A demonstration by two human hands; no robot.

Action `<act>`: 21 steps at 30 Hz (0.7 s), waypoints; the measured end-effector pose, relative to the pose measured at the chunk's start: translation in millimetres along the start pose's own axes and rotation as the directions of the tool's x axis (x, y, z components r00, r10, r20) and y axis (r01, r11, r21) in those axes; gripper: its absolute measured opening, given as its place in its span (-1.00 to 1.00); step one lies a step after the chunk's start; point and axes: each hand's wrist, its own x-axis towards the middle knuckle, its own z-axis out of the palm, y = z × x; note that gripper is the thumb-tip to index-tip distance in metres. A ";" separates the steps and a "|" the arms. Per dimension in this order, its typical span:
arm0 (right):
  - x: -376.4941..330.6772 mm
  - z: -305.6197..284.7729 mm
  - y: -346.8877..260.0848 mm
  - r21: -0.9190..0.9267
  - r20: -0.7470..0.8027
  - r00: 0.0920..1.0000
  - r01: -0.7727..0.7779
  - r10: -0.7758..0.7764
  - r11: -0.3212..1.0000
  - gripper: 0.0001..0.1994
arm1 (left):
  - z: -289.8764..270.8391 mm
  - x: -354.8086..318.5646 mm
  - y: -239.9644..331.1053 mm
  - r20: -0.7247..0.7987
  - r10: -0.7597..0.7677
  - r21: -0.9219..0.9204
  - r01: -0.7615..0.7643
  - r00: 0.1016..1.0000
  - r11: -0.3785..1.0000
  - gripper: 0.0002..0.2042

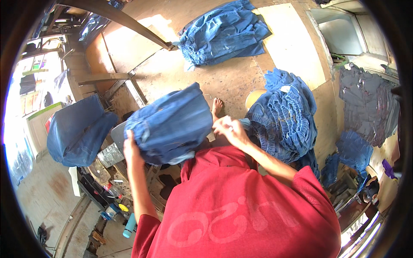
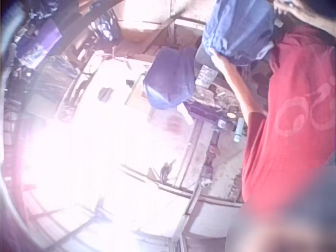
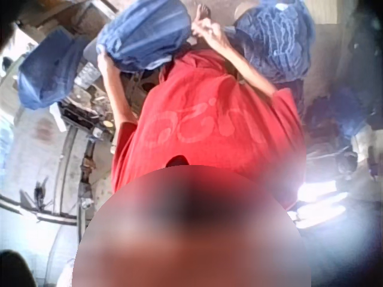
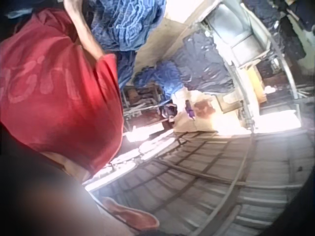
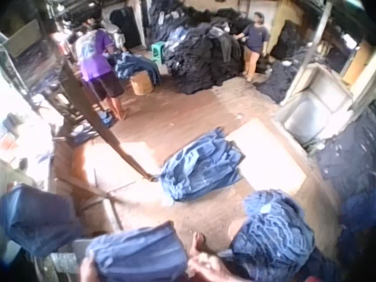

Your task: The person uses a small metal tool to scrape and smooth the surface of a pair of blue jeans laid on a workbench. They repeatedly scrape different areas, lift and reposition the jeans, and continue the scraping action across the garment.

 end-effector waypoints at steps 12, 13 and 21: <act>114.3 -45.2 41.4 0.973 -0.033 0.714 -0.139 0.700 0.187 0.29 | -181.1 129.2 5.7 -0.203 0.139 0.251 -0.086 0.969 0.964 -0.49; 122.1 -54.7 41.5 0.990 -0.116 0.605 0.004 0.788 0.142 0.24 | -185.7 122.8 -2.2 -0.132 0.093 0.195 -0.066 0.987 0.979 -0.45; 109.7 -174.5 -13.5 0.625 -0.772 0.486 0.460 0.410 0.630 -0.71 | -179.0 83.6 -2.9 0.284 0.168 0.079 -0.198 0.944 0.977 -0.49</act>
